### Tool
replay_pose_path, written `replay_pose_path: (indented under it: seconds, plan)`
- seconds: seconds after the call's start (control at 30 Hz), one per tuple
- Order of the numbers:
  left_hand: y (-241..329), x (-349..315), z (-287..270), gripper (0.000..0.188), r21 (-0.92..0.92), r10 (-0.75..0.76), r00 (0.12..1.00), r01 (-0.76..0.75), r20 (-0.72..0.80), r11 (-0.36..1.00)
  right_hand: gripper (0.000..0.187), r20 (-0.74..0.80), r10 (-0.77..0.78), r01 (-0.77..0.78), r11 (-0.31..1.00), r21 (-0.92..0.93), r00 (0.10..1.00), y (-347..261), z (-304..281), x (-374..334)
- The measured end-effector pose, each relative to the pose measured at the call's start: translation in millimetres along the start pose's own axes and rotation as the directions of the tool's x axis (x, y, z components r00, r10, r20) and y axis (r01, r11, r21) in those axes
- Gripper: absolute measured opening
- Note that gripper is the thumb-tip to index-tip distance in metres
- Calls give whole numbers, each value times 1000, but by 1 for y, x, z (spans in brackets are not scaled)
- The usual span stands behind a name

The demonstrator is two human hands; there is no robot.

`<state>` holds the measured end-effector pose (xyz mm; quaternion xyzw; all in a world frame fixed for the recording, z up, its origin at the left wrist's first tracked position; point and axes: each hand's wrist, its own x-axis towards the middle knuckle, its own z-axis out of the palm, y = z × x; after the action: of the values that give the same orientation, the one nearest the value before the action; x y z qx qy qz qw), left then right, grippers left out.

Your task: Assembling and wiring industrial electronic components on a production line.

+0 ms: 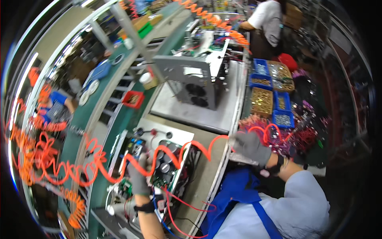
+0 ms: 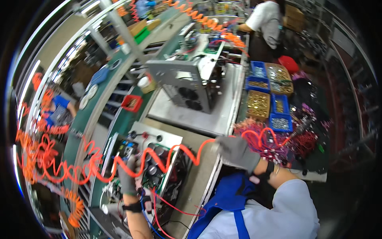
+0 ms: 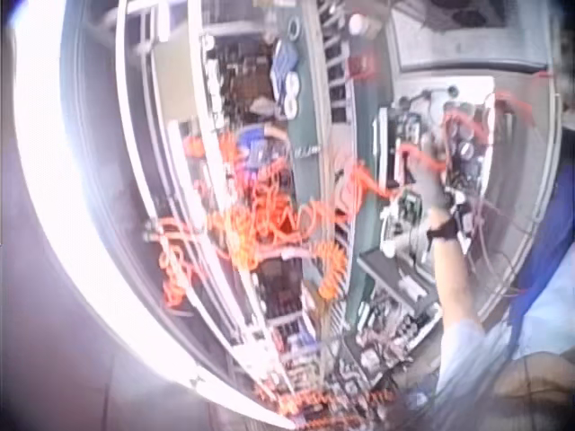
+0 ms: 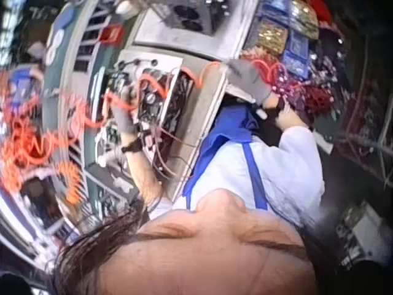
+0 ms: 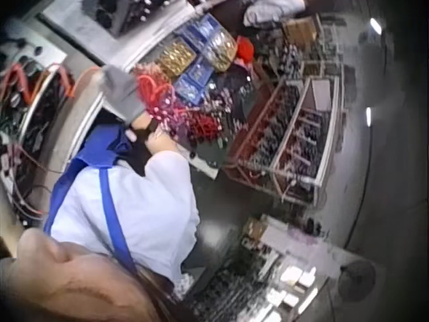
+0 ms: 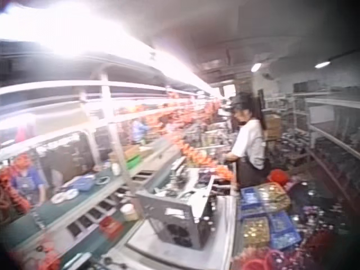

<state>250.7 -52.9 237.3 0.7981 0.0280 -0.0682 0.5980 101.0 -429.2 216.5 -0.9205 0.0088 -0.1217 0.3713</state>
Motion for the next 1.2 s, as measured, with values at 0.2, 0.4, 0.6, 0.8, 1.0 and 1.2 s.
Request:
replay_pose_path:
  seconds: [0.2, 0.4, 0.6, 0.8, 1.0, 1.2]
  plan:
    - [29, -82, 7, 29, 48, 55, 973, -45, -225, 998, 27, -398, 539, -624, 773, -117, 742, 226, -38, 31]
    - [38, -148, 27, 25, 202, 252, 512, -153, -821, 967, 32, -200, 471, -504, 709, -493, 859, 386, -7, 54]
    - [62, -189, 76, 13, 236, 461, 800, -397, -385, 887, 24, -222, 554, -593, 699, -399, 802, 438, -10, 68]
    - [46, -158, 101, 30, -223, -139, 966, 187, 218, 957, 22, -382, 451, -585, 699, -410, 807, 399, -30, 77]
    - [44, -147, 89, 50, -397, -234, 770, 533, 594, 747, 30, -592, 325, -529, 823, -207, 737, 290, -44, 91]
    - [52, -135, 107, 68, -471, -149, 708, 595, 690, 651, 23, -133, -141, 191, 823, 535, 981, 56, 33, 9]
